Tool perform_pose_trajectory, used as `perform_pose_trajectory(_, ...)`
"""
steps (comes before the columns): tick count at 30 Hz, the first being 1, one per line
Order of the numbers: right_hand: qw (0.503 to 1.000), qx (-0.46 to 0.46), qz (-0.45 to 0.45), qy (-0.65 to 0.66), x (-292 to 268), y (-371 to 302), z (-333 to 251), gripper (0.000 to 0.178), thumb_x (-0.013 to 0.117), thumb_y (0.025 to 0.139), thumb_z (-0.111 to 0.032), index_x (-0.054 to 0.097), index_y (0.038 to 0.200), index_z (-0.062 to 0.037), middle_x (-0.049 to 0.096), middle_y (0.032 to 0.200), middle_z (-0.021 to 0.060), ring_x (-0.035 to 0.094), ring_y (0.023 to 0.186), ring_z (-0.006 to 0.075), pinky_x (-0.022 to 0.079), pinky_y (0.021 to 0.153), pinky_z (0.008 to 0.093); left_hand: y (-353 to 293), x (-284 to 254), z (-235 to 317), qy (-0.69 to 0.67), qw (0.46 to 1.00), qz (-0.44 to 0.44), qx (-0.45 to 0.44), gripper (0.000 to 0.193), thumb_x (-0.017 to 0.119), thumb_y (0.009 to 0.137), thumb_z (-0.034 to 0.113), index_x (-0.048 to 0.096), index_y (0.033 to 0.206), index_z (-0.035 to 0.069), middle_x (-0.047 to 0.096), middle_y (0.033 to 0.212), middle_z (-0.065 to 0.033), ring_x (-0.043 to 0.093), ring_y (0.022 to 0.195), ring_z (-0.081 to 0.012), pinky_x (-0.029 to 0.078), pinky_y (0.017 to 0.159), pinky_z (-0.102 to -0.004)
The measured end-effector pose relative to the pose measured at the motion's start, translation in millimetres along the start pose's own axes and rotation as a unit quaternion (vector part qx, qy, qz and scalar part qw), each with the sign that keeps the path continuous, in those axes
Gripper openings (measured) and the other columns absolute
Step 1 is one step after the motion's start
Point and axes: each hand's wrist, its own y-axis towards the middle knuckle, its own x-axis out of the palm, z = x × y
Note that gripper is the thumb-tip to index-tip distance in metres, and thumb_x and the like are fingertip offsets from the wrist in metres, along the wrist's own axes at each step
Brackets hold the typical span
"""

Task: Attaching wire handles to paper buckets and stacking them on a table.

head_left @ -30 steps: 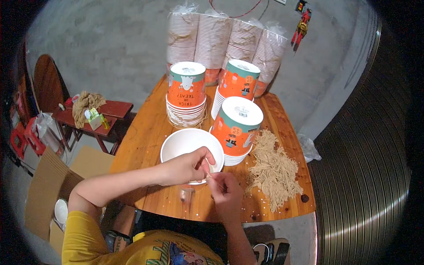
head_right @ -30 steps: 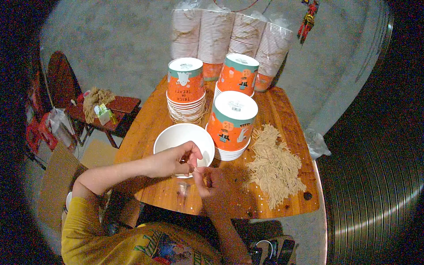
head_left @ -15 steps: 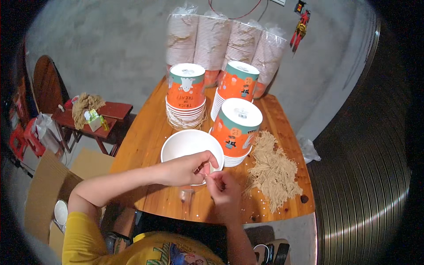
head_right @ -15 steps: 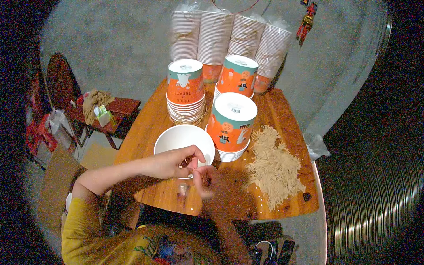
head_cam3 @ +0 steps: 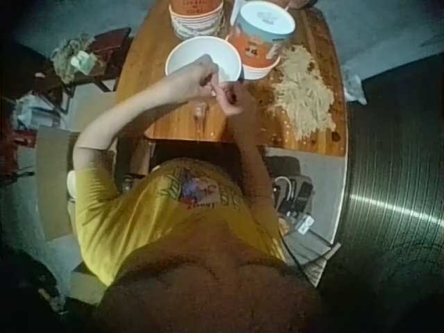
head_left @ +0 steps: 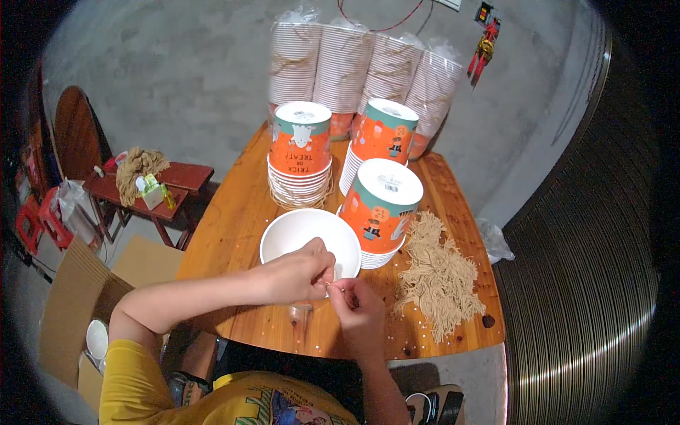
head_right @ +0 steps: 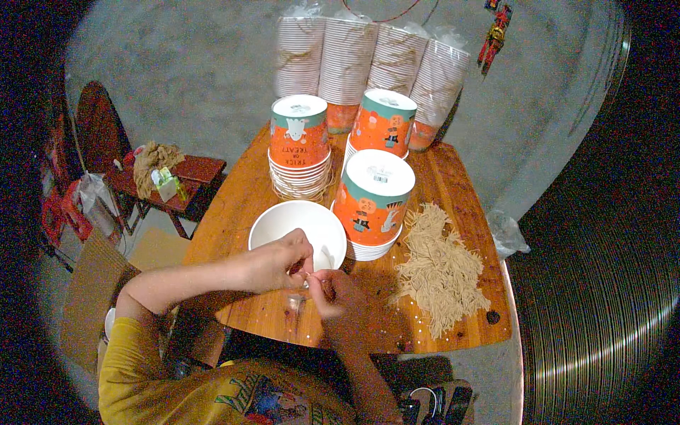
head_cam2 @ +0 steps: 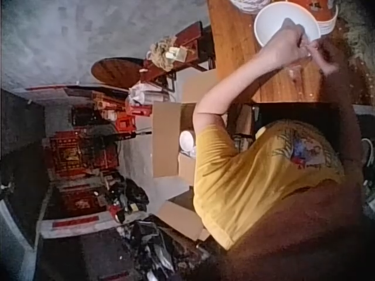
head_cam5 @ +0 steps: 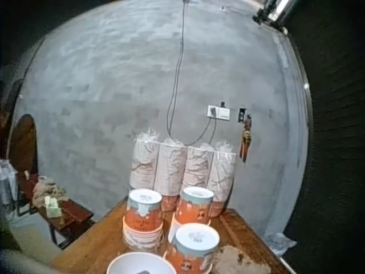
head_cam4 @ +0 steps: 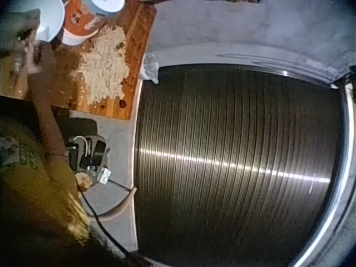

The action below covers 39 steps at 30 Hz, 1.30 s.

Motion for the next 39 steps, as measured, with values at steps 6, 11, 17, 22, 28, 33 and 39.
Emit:
perform_pose_trajectory(6, 0.992, -0.085, 0.072, -0.057, 4.4, -5.0, -4.5, 0.01, 0.069, 0.08, -0.009, 0.063, 0.084, -0.0017, 0.05, 0.061, -0.0013, 0.043, 0.054, 0.0058, 0.036, 0.05, 0.0238, -9.5, 15.0, 10.9, 0.071, 0.992, 0.102, 0.029, 0.012, 0.058, 0.082, 0.009, 0.049, 0.087, 0.002, 0.051, 0.086, -0.0166, 0.056, 0.078, -0.0375, 0.046, 0.068, -0.0439)
perform_pose_trajectory(11, 0.988, -0.092, 0.09, -0.086, 6.3, -8.1, -7.1, 0.009, 0.07, 0.079, -0.01, 0.065, 0.082, -0.0034, 0.052, 0.061, 0.0023, 0.047, 0.052, 0.0105, 0.038, 0.05, 0.0263, -11.6, 20.2, 7.8, 0.078, 0.989, 0.119, 0.025, 0.013, 0.058, 0.083, 0.01, 0.05, 0.087, 0.002, 0.057, 0.08, -0.0168, 0.058, 0.078, -0.0371, 0.047, 0.066, -0.0438)
perform_pose_trajectory(17, 0.98, -0.131, 0.085, -0.12, 6.9, -10.0, -10.5, 0.007, 0.071, 0.077, -0.009, 0.066, 0.079, -0.0049, 0.054, 0.063, 0.0056, 0.05, 0.053, 0.0153, 0.04, 0.051, 0.0289, -14.3, 24.2, 3.8, -0.017, 0.99, 0.138, -0.009, 0.012, 0.059, 0.082, 0.007, 0.05, 0.087, 0.001, 0.059, 0.079, -0.017, 0.061, 0.076, -0.0332, 0.049, 0.066, -0.0397)
perform_pose_trajectory(22, 0.979, -0.139, 0.084, -0.126, 5.6, -11.0, -8.9, 0.006, 0.071, 0.076, -0.007, 0.066, 0.078, -0.0053, 0.054, 0.066, 0.0061, 0.05, 0.054, 0.0162, 0.041, 0.052, 0.0293, -12.7, 23.6, 5.1, -0.033, 0.989, 0.141, -0.001, 0.01, 0.058, 0.083, 0.004, 0.05, 0.088, 0.0, 0.06, 0.078, -0.0148, 0.062, 0.072, -0.0279, 0.049, 0.064, -0.0361)
perform_pose_trajectory(28, 0.997, -0.031, 0.067, -0.003, 6.3, -12.2, -6.8, 0.006, 0.068, 0.08, -0.005, 0.063, 0.083, -0.0048, 0.051, 0.066, -0.0032, 0.045, 0.058, 0.0058, 0.036, 0.052, 0.0233, -14.3, 20.6, 12.0, -0.066, 0.99, 0.121, 0.017, 0.021, 0.055, 0.084, -0.001, 0.044, 0.101, 0.003, 0.053, 0.077, -0.0072, 0.056, 0.07, -0.0178, 0.047, 0.064, -0.0299)
perform_pose_trajectory(33, 0.994, -0.005, 0.099, 0.053, 8.6, -11.5, 7.8, 0.007, 0.066, 0.082, -0.005, 0.061, 0.087, -0.0044, 0.05, 0.068, -0.0065, 0.042, 0.06, 0.0028, 0.034, 0.054, 0.0199, -10.7, 21.8, 9.4, -0.1, 0.99, 0.099, 0.023, 0.029, 0.054, 0.085, -0.002, 0.04, 0.11, 0.004, 0.051, 0.079, -0.0032, 0.052, 0.072, -0.0126, 0.046, 0.067, -0.0283)
perform_pose_trajectory(39, 0.993, -0.059, 0.105, -0.011, 2.2, -9.4, -1.4, 0.01, 0.067, 0.081, -0.005, 0.061, 0.09, -0.0047, 0.052, 0.071, -0.0012, 0.044, 0.059, 0.0061, 0.037, 0.054, 0.022, -6.7, 20.9, 2.9, -0.146, 0.986, 0.076, 0.004, 0.029, 0.055, 0.086, -0.001, 0.04, 0.111, 0.003, 0.054, 0.082, -0.004, 0.053, 0.076, -0.0121, 0.046, 0.071, -0.0275)
